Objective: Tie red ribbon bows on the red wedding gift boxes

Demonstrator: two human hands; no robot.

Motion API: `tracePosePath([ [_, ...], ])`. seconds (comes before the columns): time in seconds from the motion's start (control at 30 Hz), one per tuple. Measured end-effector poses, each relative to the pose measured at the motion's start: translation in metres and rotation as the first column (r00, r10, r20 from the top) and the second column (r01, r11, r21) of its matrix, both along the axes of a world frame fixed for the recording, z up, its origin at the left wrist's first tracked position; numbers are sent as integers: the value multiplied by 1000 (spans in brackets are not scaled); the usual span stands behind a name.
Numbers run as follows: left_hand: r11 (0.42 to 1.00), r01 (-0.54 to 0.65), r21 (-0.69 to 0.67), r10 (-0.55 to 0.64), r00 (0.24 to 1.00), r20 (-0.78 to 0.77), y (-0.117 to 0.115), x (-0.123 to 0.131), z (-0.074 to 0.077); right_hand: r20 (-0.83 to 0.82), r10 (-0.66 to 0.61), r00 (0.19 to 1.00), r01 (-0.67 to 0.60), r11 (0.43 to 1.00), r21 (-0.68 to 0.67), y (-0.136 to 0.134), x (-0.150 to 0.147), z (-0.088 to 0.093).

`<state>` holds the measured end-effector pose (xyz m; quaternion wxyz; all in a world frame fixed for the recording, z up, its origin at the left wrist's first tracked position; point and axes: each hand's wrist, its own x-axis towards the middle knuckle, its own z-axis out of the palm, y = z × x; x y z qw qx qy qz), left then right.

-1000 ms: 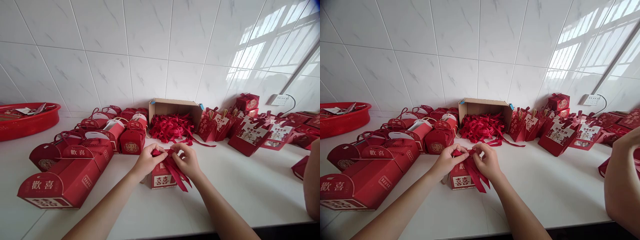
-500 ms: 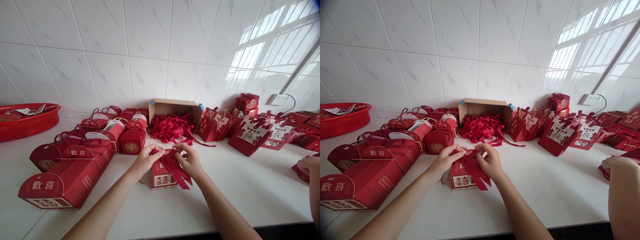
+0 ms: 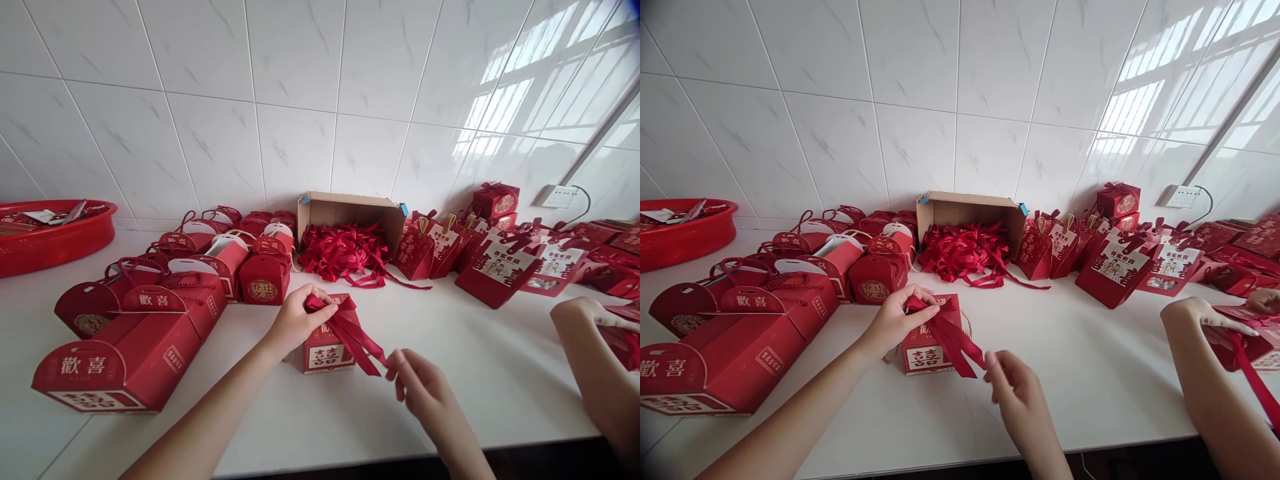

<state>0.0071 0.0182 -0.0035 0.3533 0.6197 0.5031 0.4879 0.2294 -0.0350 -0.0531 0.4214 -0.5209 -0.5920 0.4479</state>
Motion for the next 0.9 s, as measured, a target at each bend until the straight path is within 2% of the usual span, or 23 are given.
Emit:
tracePosePath([
  [0.07, 1000, -3, 11, 3, 1000, 1, 0, 0, -1, -40, 142, 989, -145, 986, -78, -5, -8, -7],
  [0.13, 1000, 2, 16, -1, 1000, -5, 0, 0, 0, -127, 187, 974, -202, 972, -116, -5, -20, -9],
  [0.3, 1000, 2, -7, -2, 1000, 15, -2, 2, 2, -404, 16, 915, -99, 977, -187, -10, -44, -12],
  [0.37, 1000, -13, -8, 13, 1000, 14, -2, 3, 2, -409, 31, 912, -103, 982, -157, -17, -54, -14],
  [0.5, 1000, -17, 1, 17, 1000, -23, -1, 3, 1, -337, 146, 930, -178, 982, -66, -33, -81, -12],
  [0.6, 1000, -3, 15, 3, 1000, -30, 0, 3, 1, -336, 190, 922, -215, 976, -37, -36, -103, -8],
  [0.77, 999, -8, 43, 10, 999, -45, 0, 3, -2, -323, 128, 938, -110, 991, 74, -32, -135, -15],
  [0.9, 999, -3, 33, 4, 998, -56, 0, 2, -3, -316, 96, 944, -81, 995, 60, -30, -145, -22],
])
